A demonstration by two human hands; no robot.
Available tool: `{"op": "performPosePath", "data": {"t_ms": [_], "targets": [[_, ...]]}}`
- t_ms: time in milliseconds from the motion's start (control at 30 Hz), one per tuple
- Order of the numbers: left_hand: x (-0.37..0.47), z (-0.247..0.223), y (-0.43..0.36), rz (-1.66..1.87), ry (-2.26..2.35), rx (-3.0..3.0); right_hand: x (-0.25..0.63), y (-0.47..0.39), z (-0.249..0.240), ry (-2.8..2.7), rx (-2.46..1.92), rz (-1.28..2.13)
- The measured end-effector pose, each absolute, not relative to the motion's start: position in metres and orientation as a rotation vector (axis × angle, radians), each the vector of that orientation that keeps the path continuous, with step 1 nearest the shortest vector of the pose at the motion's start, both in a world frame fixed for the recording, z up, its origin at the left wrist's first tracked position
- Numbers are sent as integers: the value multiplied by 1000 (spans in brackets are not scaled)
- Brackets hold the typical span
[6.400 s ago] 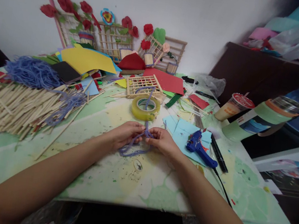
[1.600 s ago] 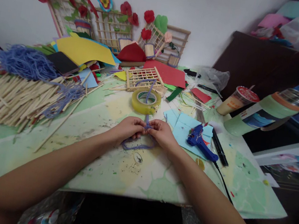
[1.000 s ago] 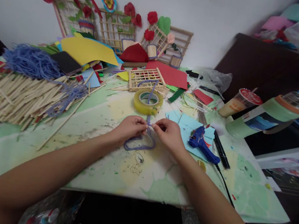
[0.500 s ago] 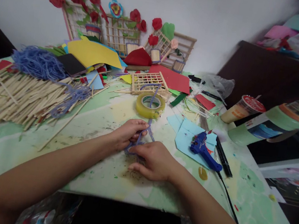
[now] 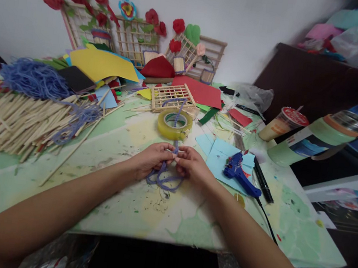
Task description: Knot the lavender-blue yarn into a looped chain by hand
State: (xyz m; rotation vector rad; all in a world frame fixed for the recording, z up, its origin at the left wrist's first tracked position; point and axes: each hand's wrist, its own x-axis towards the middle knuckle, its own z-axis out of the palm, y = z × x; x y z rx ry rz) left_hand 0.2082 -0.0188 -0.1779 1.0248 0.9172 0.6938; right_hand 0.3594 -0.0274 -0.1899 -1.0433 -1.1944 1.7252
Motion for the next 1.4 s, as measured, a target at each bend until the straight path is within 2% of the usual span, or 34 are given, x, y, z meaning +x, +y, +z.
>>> {"op": "performPosePath", "data": {"t_ms": [133,333,500,600,667,733,800,933,1100,1400], "targets": [[208,-178,-19,674,949,1040,368,-27,-176,-1172,-1126,1764],[210,-176,-18,670,1013,1032,393,-15,-158,-1070,-1200,1470],[210,-175,-18,676,1001,1001,416,0,-159,-1137,-1320,906],[210,-176,-18,682,991,995,416,1,-166,-1400,-1404,434],[210,-176,-18,687,996,1004,406,-4,-173,-1603,-1408,301],[209,-177,-18,691,989,1018,390,-11,-181,-1749,-1350,442],[209,-178,-18,692,964,1029,375,-18,-189,-1797,-1257,758],[208,-178,-17,672,947,1037,360,-26,-193,-1693,-1269,1177],[208,-176,-19,636,1003,1073,364,-27,-184,-1614,-1459,1244],[210,-178,-22,584,1169,1363,367,-27,-181,-1747,-1473,1232]]}}
